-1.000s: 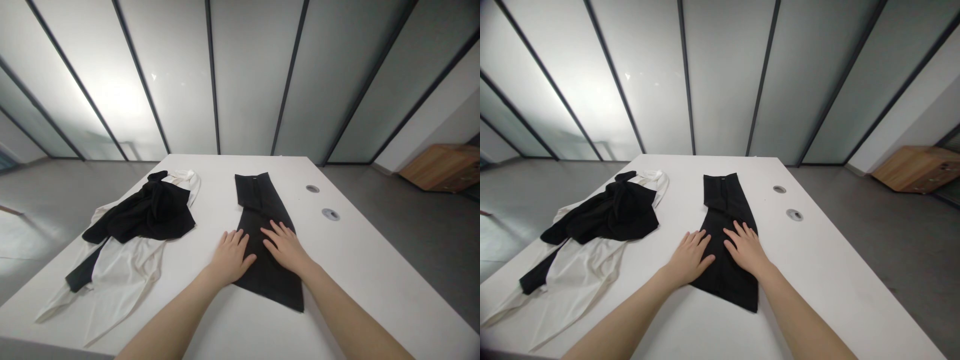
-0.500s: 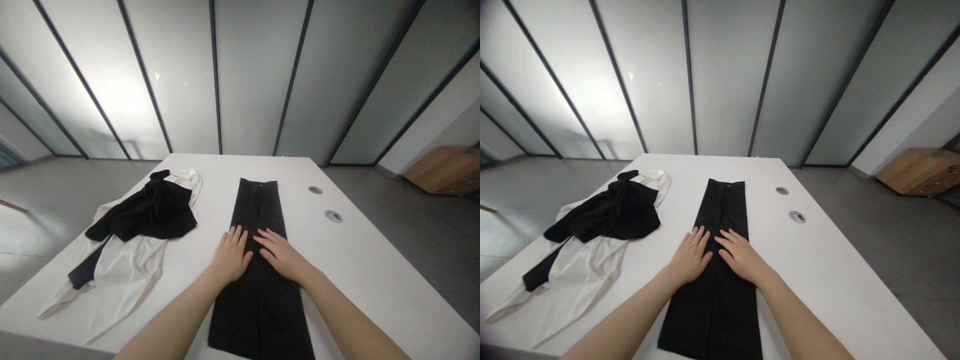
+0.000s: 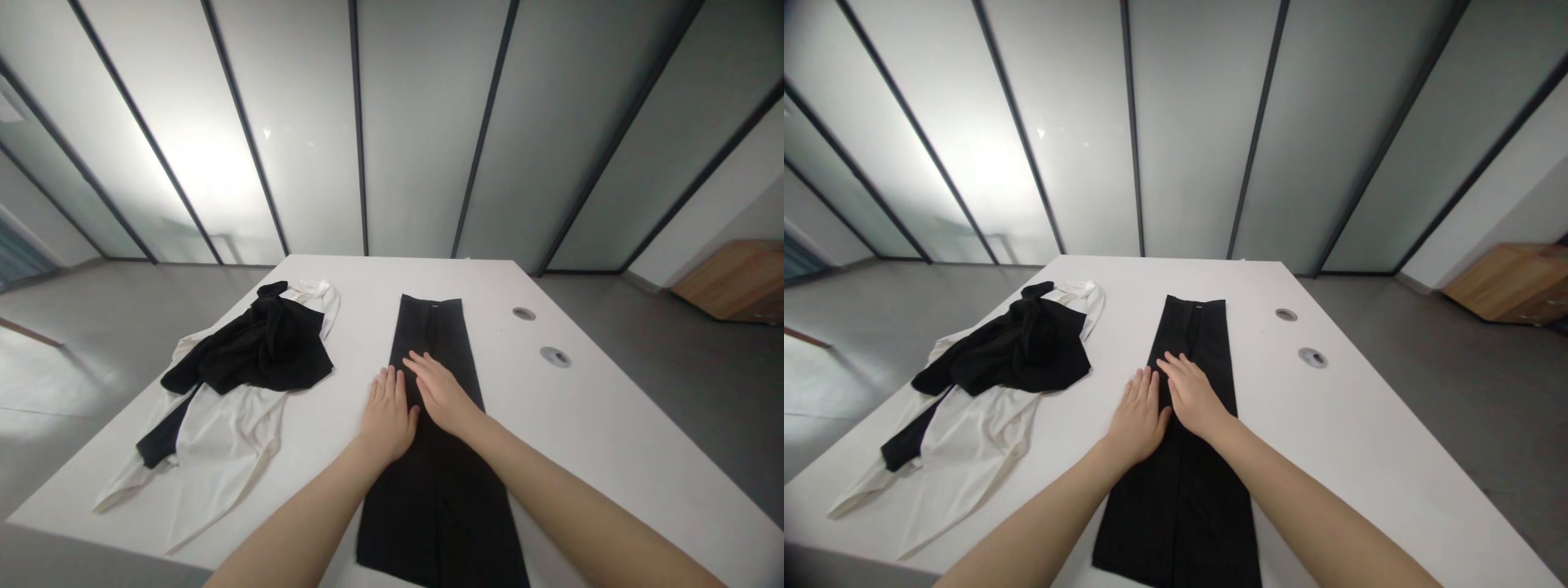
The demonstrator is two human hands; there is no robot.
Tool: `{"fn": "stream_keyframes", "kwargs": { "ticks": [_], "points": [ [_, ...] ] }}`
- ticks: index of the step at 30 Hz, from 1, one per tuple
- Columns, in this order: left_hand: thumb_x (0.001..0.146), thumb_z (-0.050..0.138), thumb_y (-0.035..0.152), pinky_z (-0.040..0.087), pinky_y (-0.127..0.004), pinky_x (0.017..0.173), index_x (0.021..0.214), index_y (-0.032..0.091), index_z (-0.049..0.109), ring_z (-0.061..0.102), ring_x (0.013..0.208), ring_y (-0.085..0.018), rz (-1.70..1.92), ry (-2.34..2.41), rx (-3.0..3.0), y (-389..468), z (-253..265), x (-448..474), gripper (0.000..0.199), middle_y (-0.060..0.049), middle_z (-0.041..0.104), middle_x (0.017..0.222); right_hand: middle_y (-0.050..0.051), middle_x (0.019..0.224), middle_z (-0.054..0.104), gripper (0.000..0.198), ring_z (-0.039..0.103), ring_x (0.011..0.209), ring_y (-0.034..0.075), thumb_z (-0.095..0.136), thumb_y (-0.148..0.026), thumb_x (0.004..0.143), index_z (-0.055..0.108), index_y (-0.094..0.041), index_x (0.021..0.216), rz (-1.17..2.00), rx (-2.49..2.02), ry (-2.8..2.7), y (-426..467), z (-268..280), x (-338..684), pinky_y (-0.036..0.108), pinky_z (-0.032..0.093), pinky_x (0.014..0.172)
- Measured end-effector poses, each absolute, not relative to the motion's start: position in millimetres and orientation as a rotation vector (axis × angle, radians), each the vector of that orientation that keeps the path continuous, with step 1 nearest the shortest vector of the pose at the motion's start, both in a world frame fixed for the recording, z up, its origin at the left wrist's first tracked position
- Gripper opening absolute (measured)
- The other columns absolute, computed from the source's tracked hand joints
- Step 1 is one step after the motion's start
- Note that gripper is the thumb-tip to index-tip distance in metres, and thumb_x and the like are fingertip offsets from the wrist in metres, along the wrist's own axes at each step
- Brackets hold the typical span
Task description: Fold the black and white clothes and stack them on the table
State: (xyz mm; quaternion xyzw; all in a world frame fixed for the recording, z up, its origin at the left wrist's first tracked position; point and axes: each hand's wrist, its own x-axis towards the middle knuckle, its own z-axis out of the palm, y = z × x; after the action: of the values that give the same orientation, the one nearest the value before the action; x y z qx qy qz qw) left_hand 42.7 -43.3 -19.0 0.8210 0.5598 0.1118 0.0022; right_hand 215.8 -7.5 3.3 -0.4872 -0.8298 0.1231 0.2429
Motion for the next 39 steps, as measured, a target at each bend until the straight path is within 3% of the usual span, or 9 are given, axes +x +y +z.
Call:
{"fn": "stream_keyframes", "kwargs": {
  "ticks": [4,8,13,25,32,39],
  "points": [
    [0.104,0.042,0.042,0.029,-0.057,0.125,0.161,0.000,0.035,0.026,0.158,-0.039,0.325,1.779,2.547,-44,-20,43,0.071,-0.027,0.033,0.167,0.010,0.172,0.031,0.057,0.025,0.159,0.037,0.035,-0.044,0.108,0.045,-0.026,0.161,0.278,-1.605,-2.432,33,-1,200,0.058,0.026,0.126],
    [0.104,0.040,0.049,0.030,-0.060,0.124,0.161,0.003,0.037,0.027,0.158,-0.041,0.288,1.756,2.536,-44,-18,42,0.073,-0.026,0.033,0.168,0.008,0.175,0.025,0.062,0.022,0.160,0.036,0.033,-0.055,0.108,0.039,-0.029,0.164,0.213,-1.776,-2.468,72,-3,199,0.054,0.020,0.128],
    [0.105,0.037,0.054,0.027,-0.057,0.126,0.162,0.001,0.035,0.025,0.159,-0.040,0.260,1.729,2.530,-45,-15,41,0.078,-0.026,0.029,0.169,0.008,0.175,0.025,0.064,0.023,0.160,0.037,0.030,-0.056,0.108,0.035,-0.029,0.166,0.165,-1.868,-2.436,111,-2,205,0.054,0.018,0.128],
    [0.101,0.028,0.073,0.015,-0.060,0.129,0.165,0.015,0.034,0.017,0.161,-0.038,0.268,1.369,2.630,-60,5,44,0.087,-0.018,0.026,0.173,0.006,0.175,0.024,0.067,0.022,0.160,0.035,0.026,-0.061,0.107,0.036,-0.031,0.165,0.164,-1.834,-2.463,147,-6,216,0.051,0.018,0.128],
    [0.097,0.027,0.082,0.014,-0.061,0.129,0.166,0.015,0.032,0.016,0.161,-0.039,0.228,1.261,2.585,-61,10,45,0.096,-0.020,0.023,0.173,0.005,0.175,0.024,0.062,0.018,0.160,0.034,0.023,-0.055,0.108,0.043,-0.031,0.162,0.067,-1.770,-2.391,139,-3,216,0.051,0.017,0.126],
    [0.094,0.034,0.084,0.017,-0.063,0.127,0.166,0.016,0.033,0.018,0.161,-0.040,0.269,1.277,2.627,-62,1,45,0.098,-0.020,0.026,0.172,0.021,0.152,0.049,0.055,0.045,0.130,0.039,0.029,-0.044,0.109,0.055,-0.019,0.151,-0.170,-1.934,-1.962,125,1,214,0.052,0.035,0.108]
  ]
}}
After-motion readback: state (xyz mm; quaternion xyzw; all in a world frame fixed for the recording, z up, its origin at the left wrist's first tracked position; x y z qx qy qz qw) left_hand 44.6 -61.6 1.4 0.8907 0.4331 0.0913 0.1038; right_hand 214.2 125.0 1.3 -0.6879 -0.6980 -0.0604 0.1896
